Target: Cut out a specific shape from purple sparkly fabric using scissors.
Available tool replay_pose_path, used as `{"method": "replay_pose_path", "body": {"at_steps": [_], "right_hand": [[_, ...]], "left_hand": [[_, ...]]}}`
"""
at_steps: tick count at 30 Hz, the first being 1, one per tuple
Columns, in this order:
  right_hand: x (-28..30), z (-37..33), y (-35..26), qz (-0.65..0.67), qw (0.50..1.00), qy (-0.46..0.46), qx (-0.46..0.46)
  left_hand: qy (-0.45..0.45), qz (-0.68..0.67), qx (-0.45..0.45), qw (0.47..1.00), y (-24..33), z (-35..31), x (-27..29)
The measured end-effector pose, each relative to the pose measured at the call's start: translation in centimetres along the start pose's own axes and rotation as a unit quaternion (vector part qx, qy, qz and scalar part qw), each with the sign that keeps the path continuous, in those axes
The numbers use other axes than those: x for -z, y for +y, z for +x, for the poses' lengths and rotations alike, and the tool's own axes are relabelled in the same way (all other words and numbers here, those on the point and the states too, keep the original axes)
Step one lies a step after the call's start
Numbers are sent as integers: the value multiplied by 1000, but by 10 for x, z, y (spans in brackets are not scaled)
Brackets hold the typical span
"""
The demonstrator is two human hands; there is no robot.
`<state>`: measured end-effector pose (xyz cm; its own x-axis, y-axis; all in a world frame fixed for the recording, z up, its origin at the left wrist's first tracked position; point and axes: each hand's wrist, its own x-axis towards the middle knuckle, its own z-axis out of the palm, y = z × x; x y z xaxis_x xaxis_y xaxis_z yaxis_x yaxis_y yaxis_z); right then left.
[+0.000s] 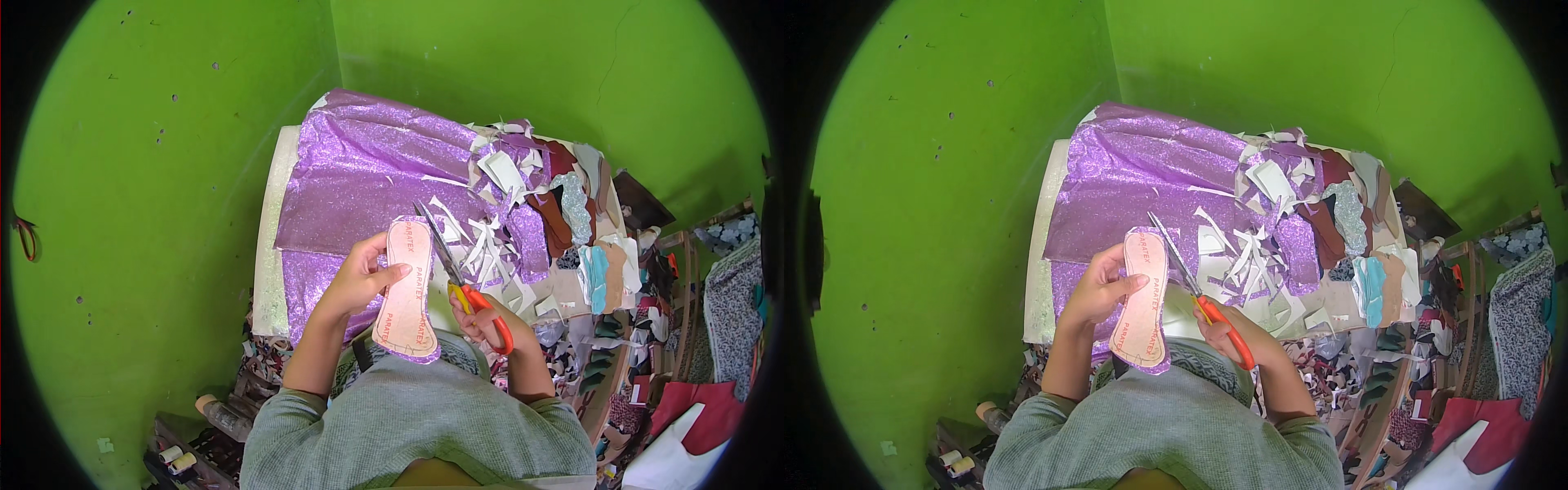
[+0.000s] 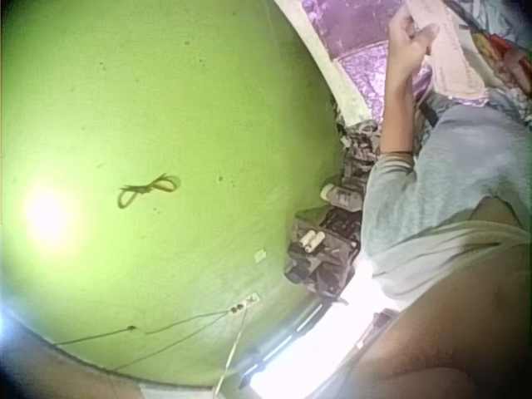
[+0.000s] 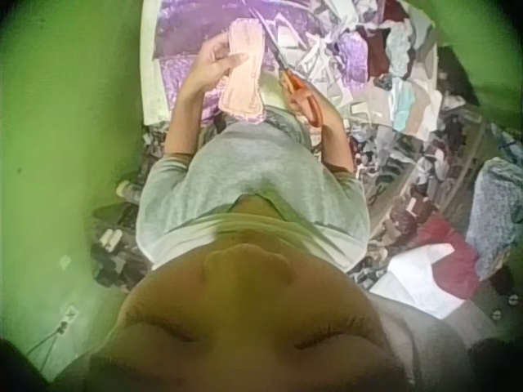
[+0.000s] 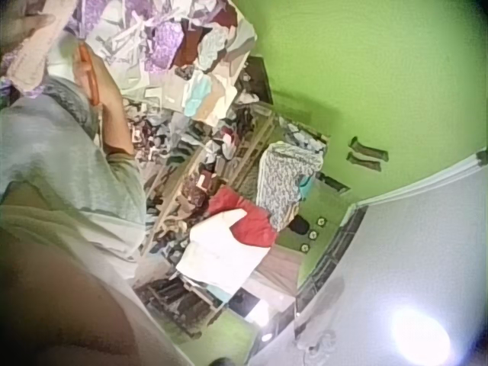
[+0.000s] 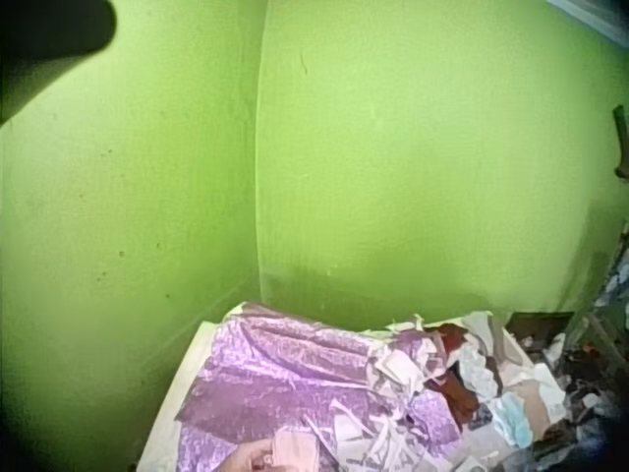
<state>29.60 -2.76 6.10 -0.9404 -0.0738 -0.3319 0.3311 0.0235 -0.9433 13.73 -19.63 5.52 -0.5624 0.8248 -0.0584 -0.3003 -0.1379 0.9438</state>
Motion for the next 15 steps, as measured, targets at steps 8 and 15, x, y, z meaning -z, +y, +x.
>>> {"method": "replay_pose_path", "body": {"at_steps": [8,15], "right_hand": [[2,-6,-5,-5,1000,6,-17],[5,-11,4,7,999,18,-44]], "left_hand": [[-33,40,18,998,7,-1,9],[-72,69,33,994,16,1,16]]}}
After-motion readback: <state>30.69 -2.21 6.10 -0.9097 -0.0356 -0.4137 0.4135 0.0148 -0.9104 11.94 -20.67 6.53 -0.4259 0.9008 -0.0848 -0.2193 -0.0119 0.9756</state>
